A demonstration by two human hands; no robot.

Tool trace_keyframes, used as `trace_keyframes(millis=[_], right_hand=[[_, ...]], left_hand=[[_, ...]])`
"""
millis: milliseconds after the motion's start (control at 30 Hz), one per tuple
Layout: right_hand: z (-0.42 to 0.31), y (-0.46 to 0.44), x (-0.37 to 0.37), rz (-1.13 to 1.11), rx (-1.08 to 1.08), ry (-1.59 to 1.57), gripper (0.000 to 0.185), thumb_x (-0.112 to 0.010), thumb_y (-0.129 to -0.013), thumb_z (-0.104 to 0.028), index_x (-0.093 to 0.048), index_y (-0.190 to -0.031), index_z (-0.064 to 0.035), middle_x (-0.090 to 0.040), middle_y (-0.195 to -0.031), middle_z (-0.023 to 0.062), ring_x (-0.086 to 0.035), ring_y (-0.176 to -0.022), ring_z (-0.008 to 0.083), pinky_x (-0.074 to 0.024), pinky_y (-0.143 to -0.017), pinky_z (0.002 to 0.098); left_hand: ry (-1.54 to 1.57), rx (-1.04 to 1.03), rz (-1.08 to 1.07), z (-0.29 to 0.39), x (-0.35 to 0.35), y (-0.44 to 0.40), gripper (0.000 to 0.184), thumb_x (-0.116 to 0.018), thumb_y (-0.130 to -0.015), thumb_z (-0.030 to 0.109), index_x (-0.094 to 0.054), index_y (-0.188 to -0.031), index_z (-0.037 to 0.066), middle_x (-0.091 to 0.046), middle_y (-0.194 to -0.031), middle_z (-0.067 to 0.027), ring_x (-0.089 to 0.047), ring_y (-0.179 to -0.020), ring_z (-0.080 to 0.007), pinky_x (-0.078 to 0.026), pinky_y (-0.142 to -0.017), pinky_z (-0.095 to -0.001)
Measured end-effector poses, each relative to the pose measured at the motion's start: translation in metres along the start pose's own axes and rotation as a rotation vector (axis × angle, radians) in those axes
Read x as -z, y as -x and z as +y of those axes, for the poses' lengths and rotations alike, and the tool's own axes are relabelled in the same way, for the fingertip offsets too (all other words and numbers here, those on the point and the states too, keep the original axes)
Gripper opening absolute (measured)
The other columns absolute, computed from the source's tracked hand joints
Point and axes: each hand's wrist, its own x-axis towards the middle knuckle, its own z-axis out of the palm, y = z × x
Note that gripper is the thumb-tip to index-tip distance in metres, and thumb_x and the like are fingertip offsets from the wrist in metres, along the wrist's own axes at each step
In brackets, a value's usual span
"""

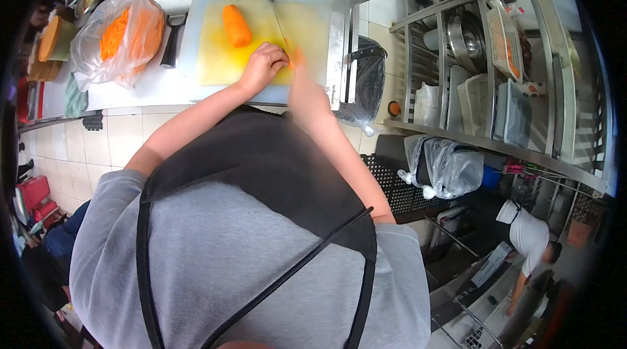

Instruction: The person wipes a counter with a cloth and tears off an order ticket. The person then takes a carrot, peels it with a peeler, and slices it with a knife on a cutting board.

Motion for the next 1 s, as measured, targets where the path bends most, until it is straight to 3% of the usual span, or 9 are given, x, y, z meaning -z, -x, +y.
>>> trace_keyframes(millis=[100,200,467,667,900,1000], right_hand=[[0.003,0.000,-0.012,-0.044,-0.102,-0.012,0.030,-0.046,-0.080,-0.011,-0.036,-0.107,0.0004,-0.056,-0.075,0.0299,-0.055,-0.074,0.0456,-0.0441,-0.068,0.0507],[0.007,-0.018,-0.015,0.123,0.083,-0.055,0.030,-0.046,-0.080,-0.011,-0.036,-0.105,0.0017,-0.056,-0.075,0.0300,-0.055,-0.074,0.0458,-0.0439,-0.068,0.0509],[-0.004,0.000,-0.001,-0.058,-0.076,-0.011,0.033,-0.046,-0.080,-0.012,-0.036,-0.109,-0.0001,-0.056,-0.078,0.0300,-0.055,-0.077,0.0462,-0.0436,-0.069,0.0509],[0.003,-0.023,-0.016,0.048,0.042,0.018,0.041,-0.046,-0.080,-0.012,-0.031,-0.116,-0.0003,-0.056,-0.077,0.0306,-0.055,-0.076,0.0465,-0.0435,-0.070,0.0512],[0.001,-0.006,-0.006,0.036,0.044,-0.023,0.042,-0.047,-0.079,-0.012,-0.031,-0.116,-0.0001,-0.056,-0.077,0.0305,-0.055,-0.076,0.0465,-0.0436,-0.069,0.0514],[0.001,-0.006,-0.012,-0.031,-0.062,-0.025,0.043,-0.047,-0.079,-0.011,-0.030,-0.117,0.0006,-0.056,-0.077,0.0304,-0.055,-0.076,0.0464,-0.0436,-0.069,0.0515]], left_hand=[[0.026,-0.010,0.025,0.002,0.000,-0.001,0.004,-0.059,-0.067,0.004,-0.061,-0.071,0.003,-0.058,-0.075,-0.0087,-0.051,-0.077,-0.0281,-0.043,-0.070,-0.0351],[0.036,-0.035,0.032,0.001,0.000,-0.001,0.004,-0.057,-0.068,0.004,-0.061,-0.070,0.004,-0.057,-0.074,-0.0094,-0.051,-0.077,-0.0295,-0.043,-0.070,-0.0369],[-0.010,0.004,-0.005,-0.004,-0.001,0.000,0.005,-0.061,-0.067,0.002,-0.062,-0.071,0.003,-0.058,-0.077,-0.0080,-0.052,-0.078,-0.0269,-0.043,-0.070,-0.0336],[0.042,-0.015,0.019,0.000,0.001,-0.001,0.003,-0.057,-0.068,0.005,-0.060,-0.069,0.004,-0.057,-0.074,-0.0094,-0.051,-0.076,-0.0297,-0.042,-0.070,-0.0371],[0.035,0.003,0.007,-0.002,0.000,0.000,0.004,-0.057,-0.068,0.004,-0.060,-0.070,0.004,-0.057,-0.074,-0.0099,-0.051,-0.078,-0.0298,-0.042,-0.071,-0.0375],[0.045,0.006,0.016,-0.001,0.000,0.000,0.004,-0.057,-0.068,0.004,-0.060,-0.069,0.003,-0.057,-0.074,-0.0101,-0.051,-0.078,-0.0297,-0.043,-0.071,-0.0375]])
